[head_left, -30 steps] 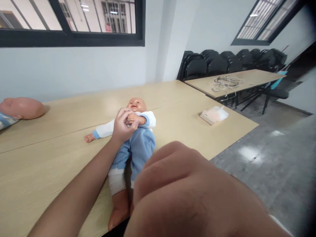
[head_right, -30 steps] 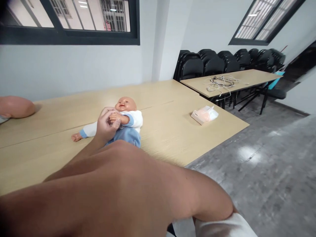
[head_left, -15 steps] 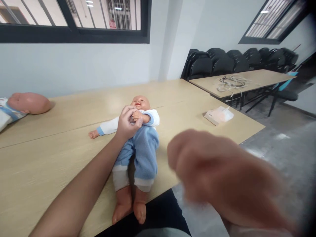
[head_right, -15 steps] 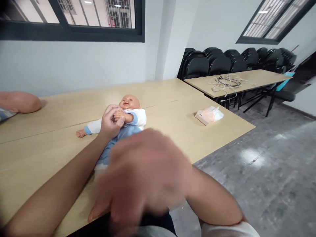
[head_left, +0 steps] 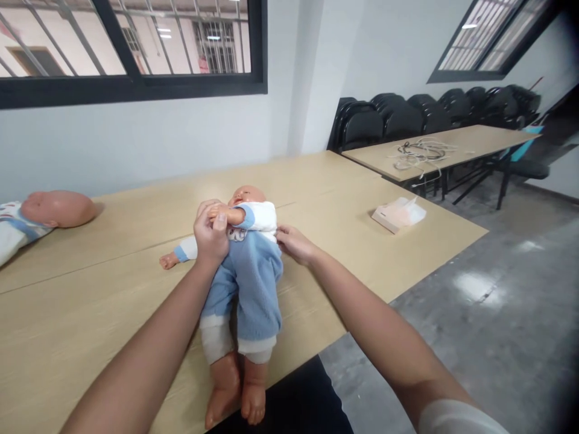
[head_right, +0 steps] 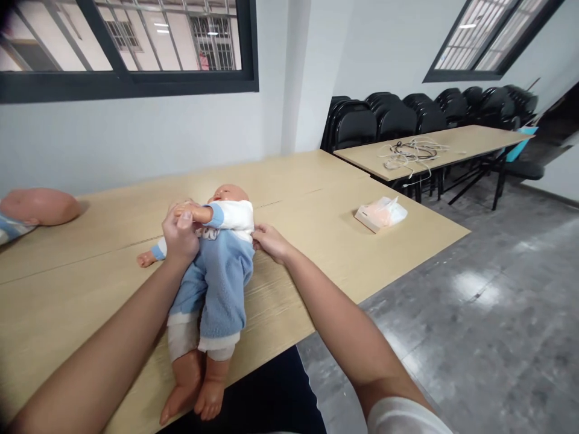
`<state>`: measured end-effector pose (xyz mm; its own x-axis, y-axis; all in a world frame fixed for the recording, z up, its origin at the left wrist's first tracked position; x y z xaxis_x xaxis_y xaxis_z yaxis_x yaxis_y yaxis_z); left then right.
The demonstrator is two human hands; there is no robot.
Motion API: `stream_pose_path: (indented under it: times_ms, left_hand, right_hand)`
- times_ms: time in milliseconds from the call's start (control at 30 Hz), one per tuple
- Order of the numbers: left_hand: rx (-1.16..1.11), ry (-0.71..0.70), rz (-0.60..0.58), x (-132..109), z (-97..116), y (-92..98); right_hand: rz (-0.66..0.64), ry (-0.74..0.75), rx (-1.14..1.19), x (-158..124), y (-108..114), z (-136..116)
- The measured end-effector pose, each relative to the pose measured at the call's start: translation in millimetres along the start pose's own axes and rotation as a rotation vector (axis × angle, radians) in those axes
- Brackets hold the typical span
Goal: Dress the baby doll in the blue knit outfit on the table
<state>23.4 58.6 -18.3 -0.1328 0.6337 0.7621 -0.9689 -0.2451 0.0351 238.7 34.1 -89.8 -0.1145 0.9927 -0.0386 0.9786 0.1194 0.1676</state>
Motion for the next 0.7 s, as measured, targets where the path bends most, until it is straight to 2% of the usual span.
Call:
stream_pose_path:
  times_ms: [100, 267, 333, 467, 567, 633, 667, 700]
  left_hand:
    - [-0.015, -0.02, -0.013, 0.2, 1.4, -0.6]
    - [0.057, -0.028, -0.012, -1.7, 3.3, -1.4]
    - [0.081, -0.028, -0.048, -1.8, 6.8, -4.4]
    - [0.133, -0.046, -0.243, -2.8, 22.5, -18.9]
    - [0.145, -0.065, -0.437, -9.1, 38.9, -33.3]
    - [0.151, -0.093, -0.595, -17.6, 49.7, -44.0]
    - [0.152, -0.112, -0.677, -22.9, 54.6, -49.1]
    - [0.146, -0.133, -0.759, -28.5, 59.2, -53.9]
  right_hand:
    - [0.01, -0.052, 0.001, 2.6, 3.6, 12.3]
    - [0.203, -0.016, -0.35, 2.6, 8.0, 10.0]
    - [0.279, 0.015, -0.431, 1.4, 9.4, 7.7]
    - [0.349, 0.037, -0.438, -3.7, 20.7, 10.5]
    - [0.489, 0.107, -0.445, -24.2, 39.7, -2.4]
    - [0.592, 0.295, -0.443, -51.9, 45.2, -31.5]
    - [0.606, 0.423, -0.447, -69.2, 41.7, -51.3]
    - [0.562, 0.561, -0.47, -87.3, 32.0, -73.1]
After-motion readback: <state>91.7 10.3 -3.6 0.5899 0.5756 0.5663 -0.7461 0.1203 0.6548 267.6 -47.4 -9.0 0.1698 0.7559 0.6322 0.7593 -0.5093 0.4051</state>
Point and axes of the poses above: each hand's wrist, its own x-axis towards the middle knuckle, its own y-axis out of the back of the hand, z = x × y, the point moved 5 cm from there along x, towards the middle knuckle, and after that the axes turned 3 degrees about -x, right-handed, at the moved point
